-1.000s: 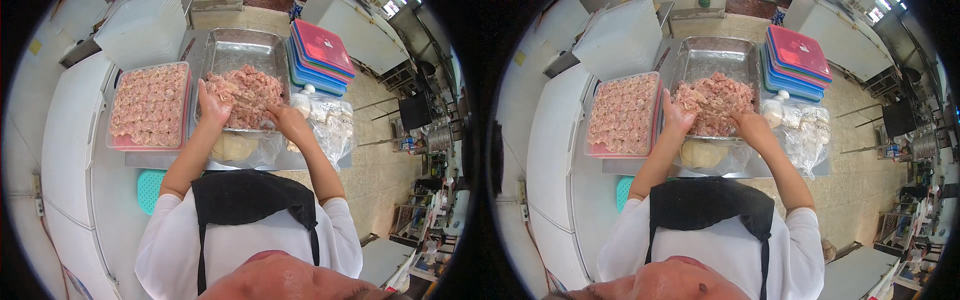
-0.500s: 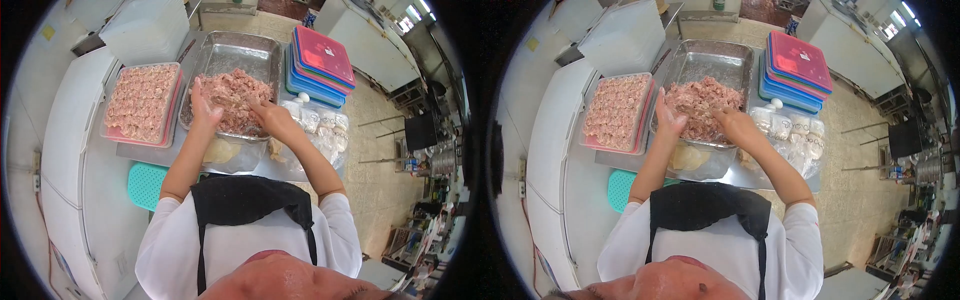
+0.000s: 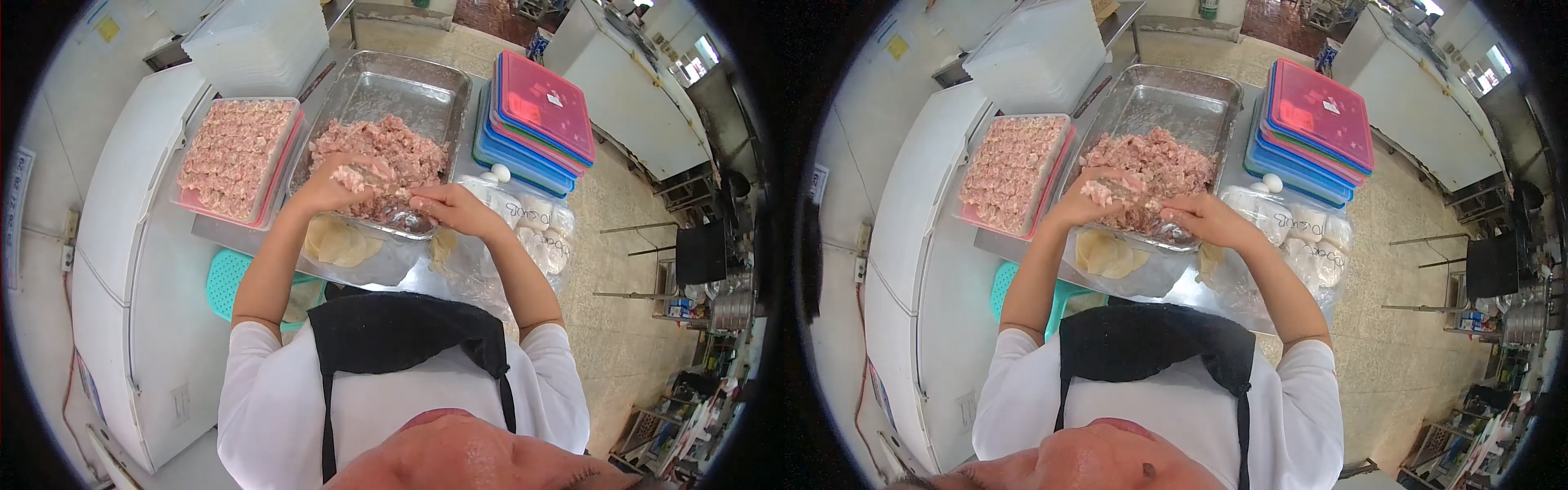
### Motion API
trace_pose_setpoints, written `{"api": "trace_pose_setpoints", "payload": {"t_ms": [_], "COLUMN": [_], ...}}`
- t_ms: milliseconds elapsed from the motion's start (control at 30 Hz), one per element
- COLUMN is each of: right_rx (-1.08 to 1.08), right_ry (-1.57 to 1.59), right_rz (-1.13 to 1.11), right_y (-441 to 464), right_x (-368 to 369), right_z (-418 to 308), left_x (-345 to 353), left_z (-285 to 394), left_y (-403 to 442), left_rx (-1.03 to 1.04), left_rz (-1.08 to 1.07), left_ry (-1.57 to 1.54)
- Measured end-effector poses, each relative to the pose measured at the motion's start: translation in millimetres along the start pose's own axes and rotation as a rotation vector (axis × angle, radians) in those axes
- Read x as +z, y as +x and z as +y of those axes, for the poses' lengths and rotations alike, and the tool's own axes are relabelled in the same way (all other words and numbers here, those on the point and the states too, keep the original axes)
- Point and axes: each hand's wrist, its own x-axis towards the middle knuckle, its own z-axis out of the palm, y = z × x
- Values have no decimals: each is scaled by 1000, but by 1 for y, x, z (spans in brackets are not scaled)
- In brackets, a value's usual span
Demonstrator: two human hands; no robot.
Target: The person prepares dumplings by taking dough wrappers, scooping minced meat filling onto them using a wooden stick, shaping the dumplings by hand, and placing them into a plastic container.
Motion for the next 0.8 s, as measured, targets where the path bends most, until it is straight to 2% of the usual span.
{"api": "trace_pose_setpoints", "payload": {"t_ms": [33, 133, 200, 300, 333, 433, 467, 533, 567, 600, 633, 700, 733, 800], "right_rx": [-12, -47, -59, -89, -76, -241, -238, -63, 24, 155, 107, 10, 47, 19], "right_ry": [-18, -87, -153, -759, -764, -748, -728, -820, -859, -861, -785, -642, -420, -238], "right_rz": [-4, -2, 22, 316, 372, 388, 441, 343, 301, 214, 247, 316, 280, 189], "right_y": [2, 15, 22, 20, 17, 22, 32, 31, 29, 23, 16, 3, -2, -8], "right_x": [1, 2, -2, -2, 8, 40, 44, 19, 11, 1, -6, -23, -28, -28], "right_z": [10, 46, 63, 42, 32, 41, 68, 92, 101, 73, 66, 57, 40, 5], "left_x": [0, -1, 7, 13, 11, 14, 15, 8, 6, 8, 9, 5, 2, -1], "left_z": [2, -3, -33, -93, -98, -101, -98, -73, -62, -50, -39, -13, -2, 12], "left_y": [-1, 2, 0, 0, 0, -1, -4, -3, -5, -10, -14, -13, -12, -7], "left_rx": [-18, -12, -141, -341, -409, -436, -453, -472, -390, -311, -231, -105, -41, 0], "left_rz": [-20, -104, 37, 216, 273, 215, 167, 83, 147, 203, 261, 225, 216, 136], "left_ry": [-13, 277, 194, 115, 95, 1, 12, 35, 84, 129, 169, 180, 185, 199]}}
